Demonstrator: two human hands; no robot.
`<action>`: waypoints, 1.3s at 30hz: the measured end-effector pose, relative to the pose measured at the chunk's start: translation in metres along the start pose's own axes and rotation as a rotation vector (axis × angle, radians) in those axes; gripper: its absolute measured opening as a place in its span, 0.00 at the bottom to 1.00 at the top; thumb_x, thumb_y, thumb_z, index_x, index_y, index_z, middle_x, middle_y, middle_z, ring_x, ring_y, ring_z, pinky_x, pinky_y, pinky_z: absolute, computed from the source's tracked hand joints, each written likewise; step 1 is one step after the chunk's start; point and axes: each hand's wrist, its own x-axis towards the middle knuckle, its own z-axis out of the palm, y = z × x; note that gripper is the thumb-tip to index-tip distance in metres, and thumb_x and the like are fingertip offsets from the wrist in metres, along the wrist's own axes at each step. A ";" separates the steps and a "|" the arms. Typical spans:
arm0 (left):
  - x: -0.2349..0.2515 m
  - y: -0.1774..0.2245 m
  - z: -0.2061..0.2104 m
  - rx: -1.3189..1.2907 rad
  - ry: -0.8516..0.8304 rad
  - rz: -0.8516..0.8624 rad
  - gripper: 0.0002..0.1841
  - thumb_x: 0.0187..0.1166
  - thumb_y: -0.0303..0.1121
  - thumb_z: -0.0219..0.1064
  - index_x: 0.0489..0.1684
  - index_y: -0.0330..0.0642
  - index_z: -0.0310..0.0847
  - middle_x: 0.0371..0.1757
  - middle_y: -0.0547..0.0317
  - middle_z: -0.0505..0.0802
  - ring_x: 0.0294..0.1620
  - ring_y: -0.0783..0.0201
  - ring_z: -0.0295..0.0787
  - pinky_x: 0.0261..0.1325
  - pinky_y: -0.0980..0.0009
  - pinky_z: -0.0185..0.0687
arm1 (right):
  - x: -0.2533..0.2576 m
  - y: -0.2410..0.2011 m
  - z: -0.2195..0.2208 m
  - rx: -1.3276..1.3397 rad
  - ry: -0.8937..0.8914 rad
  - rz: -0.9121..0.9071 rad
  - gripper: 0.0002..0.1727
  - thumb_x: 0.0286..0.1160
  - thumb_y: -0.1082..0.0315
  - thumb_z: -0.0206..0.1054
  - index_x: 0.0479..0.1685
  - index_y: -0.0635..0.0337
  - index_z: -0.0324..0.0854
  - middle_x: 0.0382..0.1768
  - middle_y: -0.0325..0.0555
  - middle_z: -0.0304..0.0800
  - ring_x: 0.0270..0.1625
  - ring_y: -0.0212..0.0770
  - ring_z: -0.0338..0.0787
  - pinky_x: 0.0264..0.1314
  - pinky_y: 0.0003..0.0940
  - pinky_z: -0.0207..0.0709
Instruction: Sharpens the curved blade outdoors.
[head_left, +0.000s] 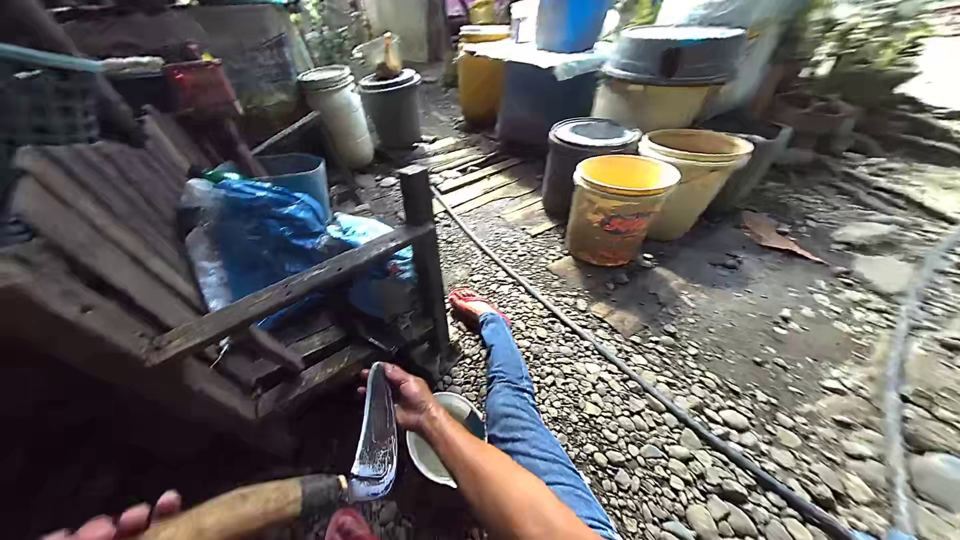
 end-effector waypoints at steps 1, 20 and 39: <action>0.004 0.001 0.006 0.036 0.023 0.017 0.16 0.94 0.32 0.40 0.41 0.48 0.74 0.24 0.69 0.90 0.29 0.67 0.93 0.41 0.67 0.96 | 0.005 0.003 -0.012 -0.100 0.032 0.007 0.17 0.95 0.63 0.45 0.64 0.61 0.76 0.45 0.48 0.92 0.41 0.40 0.92 0.41 0.37 0.86; 0.056 -0.096 0.046 0.352 0.403 -0.175 0.03 0.87 0.27 0.64 0.41 0.41 0.77 0.21 0.68 0.83 0.19 0.74 0.82 0.26 0.80 0.83 | 0.025 0.041 -0.161 -0.455 0.823 0.173 0.19 0.96 0.63 0.42 0.35 0.60 0.70 0.20 0.41 0.73 0.19 0.35 0.76 0.22 0.30 0.74; 0.078 -0.093 0.035 0.343 0.533 -0.151 0.07 0.86 0.32 0.67 0.41 0.40 0.76 0.21 0.67 0.81 0.20 0.75 0.80 0.27 0.80 0.81 | 0.016 0.014 -0.030 -1.732 -0.245 -0.531 0.15 0.78 0.79 0.59 0.54 0.75 0.89 0.59 0.67 0.91 0.66 0.60 0.90 0.76 0.51 0.78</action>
